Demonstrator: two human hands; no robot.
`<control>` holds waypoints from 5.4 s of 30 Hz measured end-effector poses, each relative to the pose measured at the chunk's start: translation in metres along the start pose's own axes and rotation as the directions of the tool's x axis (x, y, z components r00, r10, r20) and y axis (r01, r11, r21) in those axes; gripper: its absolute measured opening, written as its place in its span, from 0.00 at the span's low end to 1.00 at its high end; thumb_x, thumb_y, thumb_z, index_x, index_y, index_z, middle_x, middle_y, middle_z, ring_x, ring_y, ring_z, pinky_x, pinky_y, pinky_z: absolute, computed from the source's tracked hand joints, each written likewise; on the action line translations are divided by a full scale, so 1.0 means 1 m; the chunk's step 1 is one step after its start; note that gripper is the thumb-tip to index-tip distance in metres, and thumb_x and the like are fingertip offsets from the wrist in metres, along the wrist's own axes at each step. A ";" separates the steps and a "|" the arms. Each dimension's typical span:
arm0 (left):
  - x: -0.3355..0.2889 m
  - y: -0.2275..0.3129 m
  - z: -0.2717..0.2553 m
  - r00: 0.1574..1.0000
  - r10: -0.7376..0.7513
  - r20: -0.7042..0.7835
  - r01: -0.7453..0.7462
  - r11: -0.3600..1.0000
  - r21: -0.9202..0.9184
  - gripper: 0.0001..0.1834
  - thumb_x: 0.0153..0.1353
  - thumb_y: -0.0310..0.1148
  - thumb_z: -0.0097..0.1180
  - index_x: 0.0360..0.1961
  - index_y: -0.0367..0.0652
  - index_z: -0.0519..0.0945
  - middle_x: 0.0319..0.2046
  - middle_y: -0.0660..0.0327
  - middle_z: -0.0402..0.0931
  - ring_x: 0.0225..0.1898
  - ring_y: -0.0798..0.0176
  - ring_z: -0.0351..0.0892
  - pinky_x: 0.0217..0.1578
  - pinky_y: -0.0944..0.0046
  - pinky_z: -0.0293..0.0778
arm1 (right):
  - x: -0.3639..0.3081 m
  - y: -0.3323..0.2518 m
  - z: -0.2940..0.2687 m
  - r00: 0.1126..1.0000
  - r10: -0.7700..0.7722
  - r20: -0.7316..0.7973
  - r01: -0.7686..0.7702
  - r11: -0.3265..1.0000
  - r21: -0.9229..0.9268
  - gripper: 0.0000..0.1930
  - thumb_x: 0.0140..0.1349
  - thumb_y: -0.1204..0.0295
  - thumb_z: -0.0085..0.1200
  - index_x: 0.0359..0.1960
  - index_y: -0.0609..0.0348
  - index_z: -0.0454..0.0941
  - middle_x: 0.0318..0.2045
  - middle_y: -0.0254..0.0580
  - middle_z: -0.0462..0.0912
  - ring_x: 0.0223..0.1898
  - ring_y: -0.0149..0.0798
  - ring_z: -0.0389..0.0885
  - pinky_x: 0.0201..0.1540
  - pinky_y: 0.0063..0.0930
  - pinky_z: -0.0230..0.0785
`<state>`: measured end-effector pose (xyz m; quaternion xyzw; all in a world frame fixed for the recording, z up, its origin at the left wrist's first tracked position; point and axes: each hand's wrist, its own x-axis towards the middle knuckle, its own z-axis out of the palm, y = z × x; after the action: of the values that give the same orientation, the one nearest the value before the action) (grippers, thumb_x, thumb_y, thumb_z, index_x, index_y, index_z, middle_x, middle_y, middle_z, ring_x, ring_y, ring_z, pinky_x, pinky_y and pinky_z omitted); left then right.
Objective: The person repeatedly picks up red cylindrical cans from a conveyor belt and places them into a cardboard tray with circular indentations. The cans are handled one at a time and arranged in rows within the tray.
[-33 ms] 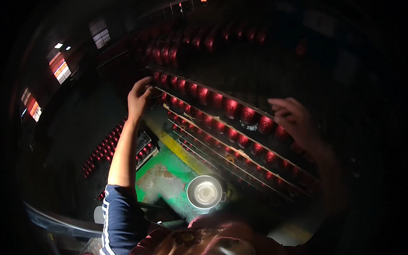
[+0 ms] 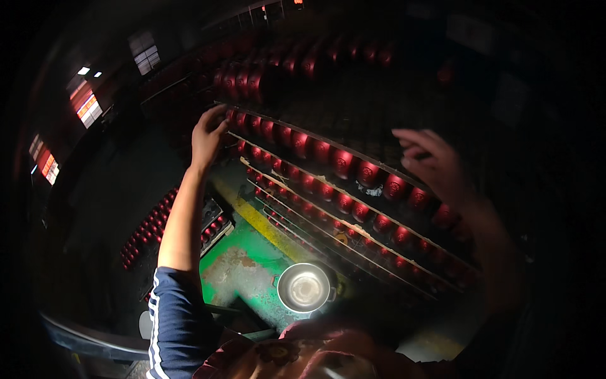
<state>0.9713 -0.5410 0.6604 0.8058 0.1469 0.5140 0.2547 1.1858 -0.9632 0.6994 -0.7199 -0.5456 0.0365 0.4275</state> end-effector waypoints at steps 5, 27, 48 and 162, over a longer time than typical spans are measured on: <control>0.102 -0.023 0.051 0.995 0.062 0.079 -0.081 0.960 0.266 0.22 0.50 0.33 0.61 0.49 0.47 0.80 0.47 0.47 0.76 0.48 0.46 0.77 0.49 0.53 0.73 | 0.153 0.013 0.021 0.980 -0.196 -0.039 0.178 0.943 -0.280 0.27 0.62 0.68 0.58 0.64 0.42 0.68 0.50 0.37 0.70 0.53 0.34 0.71 0.55 0.28 0.67; 0.132 -0.055 0.138 0.990 0.120 0.076 -0.142 0.796 0.588 0.33 0.48 0.36 0.67 0.58 0.65 0.72 0.56 0.51 0.67 0.51 0.40 0.71 0.51 0.47 0.73 | 0.455 0.146 0.123 0.960 0.263 -0.097 -0.280 0.907 -0.315 0.30 0.48 0.55 0.63 0.56 0.30 0.70 0.57 0.58 0.66 0.60 0.57 0.67 0.60 0.45 0.64; -0.290 -0.041 0.047 0.506 -0.599 0.620 0.405 -0.470 -0.784 0.31 0.63 0.47 0.54 0.64 0.46 0.65 0.60 0.50 0.66 0.58 0.50 0.68 0.52 0.50 0.75 | 0.046 0.022 0.172 0.942 -0.290 0.167 -0.279 -0.407 0.870 0.24 0.72 0.60 0.38 0.62 0.62 0.66 0.58 0.48 0.74 0.59 0.44 0.74 0.63 0.41 0.66; -0.793 0.257 -0.270 -0.020 -0.699 -0.715 0.891 0.312 -0.330 0.22 0.63 0.28 0.56 0.59 0.38 0.71 0.53 0.54 0.76 0.42 0.68 0.77 0.35 0.70 0.74 | -0.348 -0.009 0.375 0.904 0.089 0.418 -0.309 0.812 0.495 0.26 0.58 0.86 0.53 0.59 0.57 0.71 0.52 0.43 0.72 0.45 0.33 0.79 0.46 0.25 0.75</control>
<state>0.3817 -1.0786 0.2995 0.2836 0.7314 0.5326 0.3178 0.8445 -1.0315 0.3242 -0.5999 -0.5032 0.3740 0.4971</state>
